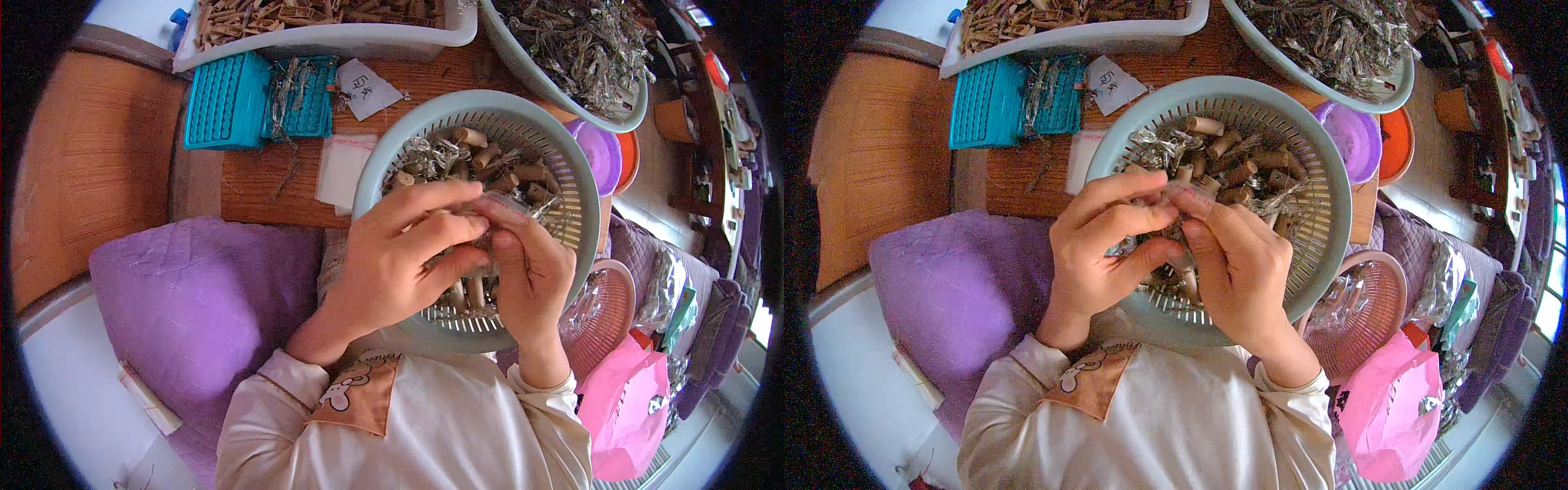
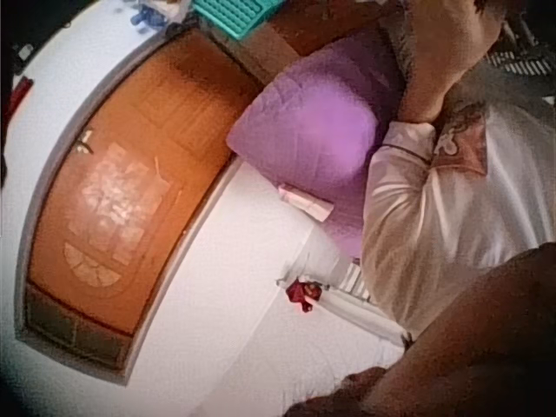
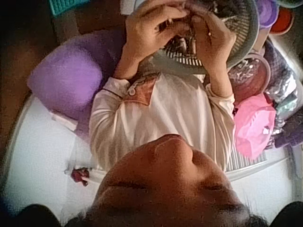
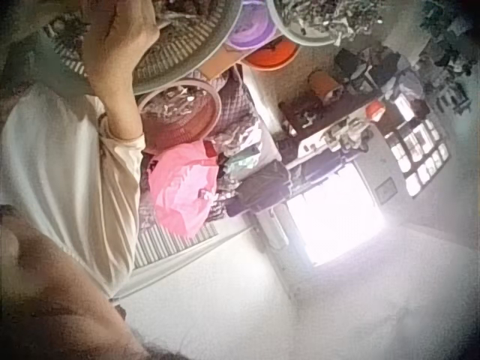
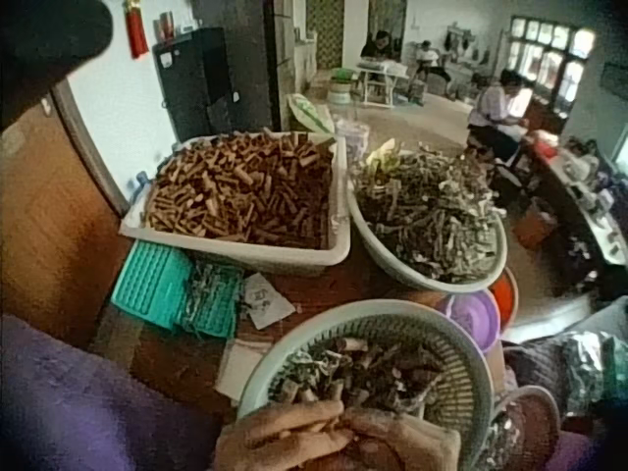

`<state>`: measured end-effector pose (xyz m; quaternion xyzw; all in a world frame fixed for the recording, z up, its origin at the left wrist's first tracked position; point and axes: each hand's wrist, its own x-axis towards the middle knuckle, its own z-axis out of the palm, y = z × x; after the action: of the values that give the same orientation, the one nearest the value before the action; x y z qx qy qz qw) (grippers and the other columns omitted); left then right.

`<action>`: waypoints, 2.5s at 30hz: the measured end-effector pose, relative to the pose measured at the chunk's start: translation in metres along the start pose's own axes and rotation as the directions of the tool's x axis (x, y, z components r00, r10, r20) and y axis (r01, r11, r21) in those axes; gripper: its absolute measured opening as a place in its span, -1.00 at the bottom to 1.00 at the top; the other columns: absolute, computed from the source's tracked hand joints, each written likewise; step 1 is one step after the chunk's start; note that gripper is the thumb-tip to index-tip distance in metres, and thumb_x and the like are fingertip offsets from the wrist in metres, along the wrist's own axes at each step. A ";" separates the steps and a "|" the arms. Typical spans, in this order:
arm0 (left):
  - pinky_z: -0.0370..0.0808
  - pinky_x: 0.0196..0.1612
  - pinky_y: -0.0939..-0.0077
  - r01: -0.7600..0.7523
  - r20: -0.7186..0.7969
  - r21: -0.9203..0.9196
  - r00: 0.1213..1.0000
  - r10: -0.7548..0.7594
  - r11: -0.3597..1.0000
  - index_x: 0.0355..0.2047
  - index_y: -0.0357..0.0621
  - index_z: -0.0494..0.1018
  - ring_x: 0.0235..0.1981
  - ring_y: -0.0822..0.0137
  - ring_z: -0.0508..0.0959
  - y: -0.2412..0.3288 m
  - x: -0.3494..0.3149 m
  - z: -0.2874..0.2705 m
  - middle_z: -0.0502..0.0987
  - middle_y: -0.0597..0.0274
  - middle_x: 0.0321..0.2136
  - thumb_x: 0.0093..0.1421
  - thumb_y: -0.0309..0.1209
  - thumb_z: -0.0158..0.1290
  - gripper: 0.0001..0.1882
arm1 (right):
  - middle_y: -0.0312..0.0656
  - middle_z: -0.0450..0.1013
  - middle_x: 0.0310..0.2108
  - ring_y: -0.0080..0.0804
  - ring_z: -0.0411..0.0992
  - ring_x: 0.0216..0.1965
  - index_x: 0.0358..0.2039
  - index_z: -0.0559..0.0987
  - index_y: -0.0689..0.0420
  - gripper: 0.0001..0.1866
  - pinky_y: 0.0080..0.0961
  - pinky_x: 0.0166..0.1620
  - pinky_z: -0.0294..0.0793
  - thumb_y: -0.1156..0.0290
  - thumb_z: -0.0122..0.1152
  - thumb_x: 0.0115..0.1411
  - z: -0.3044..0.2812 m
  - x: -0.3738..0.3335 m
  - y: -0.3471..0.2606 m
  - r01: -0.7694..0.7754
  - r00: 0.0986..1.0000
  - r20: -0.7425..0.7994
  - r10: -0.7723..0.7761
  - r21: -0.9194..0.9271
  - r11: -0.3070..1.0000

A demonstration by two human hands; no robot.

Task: The person sorts small wooden pegs by hand, placing them into small plastic bags.

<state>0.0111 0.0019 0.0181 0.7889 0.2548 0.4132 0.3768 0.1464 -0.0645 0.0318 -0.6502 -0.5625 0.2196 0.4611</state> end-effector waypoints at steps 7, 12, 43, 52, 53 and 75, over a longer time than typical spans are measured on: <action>0.38 -0.40 0.55 -0.212 -0.021 0.334 0.972 0.232 0.918 -0.42 -0.06 0.52 -0.44 0.38 0.45 0.004 0.007 -0.006 0.49 0.28 -0.32 -0.19 -0.43 0.13 -0.77 | -0.19 0.36 -0.62 -0.32 0.32 -0.63 -0.37 0.46 0.25 -0.78 -0.48 -0.56 0.30 0.61 0.11 -0.13 -0.008 0.003 -0.009 0.169 0.974 0.183 -0.132 -0.206 0.964; 0.38 -0.42 0.59 -0.167 0.057 0.243 0.986 0.157 0.956 -0.56 -0.10 0.51 -0.53 0.40 0.42 -0.001 0.011 -0.007 0.51 0.32 -0.41 -0.20 -0.50 0.09 -0.89 | -0.25 0.36 -0.58 -0.40 0.29 -0.63 -0.40 0.43 0.25 -0.72 -0.50 -0.56 0.30 0.55 0.12 -0.25 -0.008 0.002 -0.008 0.359 0.924 0.274 -0.267 -0.379 0.853; 0.31 -0.54 0.73 0.238 -0.012 -0.236 0.969 -0.248 0.942 -0.46 -0.24 0.46 -0.62 0.58 0.41 0.023 0.014 -0.006 0.50 0.24 -0.58 0.03 -0.54 -0.04 -0.92 | -0.28 0.24 -0.63 -0.58 0.15 -0.60 -0.50 0.47 0.24 -0.76 -0.68 -0.51 0.11 0.30 -0.02 0.08 -0.007 -0.011 -0.005 -0.235 0.956 0.147 0.254 0.902 0.361; 0.38 -0.53 0.59 -0.313 -0.001 -0.048 0.950 0.313 0.949 -0.43 -0.26 0.44 -0.57 0.28 0.48 -0.006 0.001 -0.009 0.48 0.12 -0.51 -0.10 -0.54 0.04 -0.84 | -0.40 0.06 -0.70 -0.55 0.03 -0.60 -0.79 0.14 0.08 -0.63 -0.60 -0.50 0.04 0.54 0.21 -0.16 -0.016 -0.017 0.005 -0.186 0.968 -0.014 0.252 0.633 0.751; 0.38 -0.52 0.61 -0.173 0.273 0.040 0.949 0.156 0.984 -0.41 -0.27 0.43 -0.55 0.29 0.49 -0.016 0.006 -0.026 0.47 0.13 -0.52 -0.06 -0.53 0.02 -0.84 | -0.40 0.04 -0.72 -0.57 0.02 -0.61 -0.81 0.10 0.08 -0.58 -0.62 -0.51 0.02 0.64 0.22 -0.21 -0.030 -0.023 0.006 -0.253 0.921 -0.161 0.355 0.445 0.859; 0.37 -0.43 0.22 0.710 -0.327 0.461 0.693 -0.642 0.532 -0.46 -0.19 0.38 -0.50 -0.01 0.48 -0.125 -0.055 -0.043 0.47 -0.02 -0.57 -0.07 -0.39 0.08 -0.82 | -0.10 0.39 -0.48 -0.24 0.40 -0.49 -0.22 0.42 0.16 -0.67 -0.48 -0.40 0.39 0.57 0.12 -0.09 -0.030 0.019 -0.003 0.084 0.861 0.488 0.146 -0.419 0.904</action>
<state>-0.0658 0.0523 -0.0921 0.6751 0.6700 0.1875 0.2452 0.1741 -0.0579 0.0531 -0.6629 -0.6872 0.2623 0.1394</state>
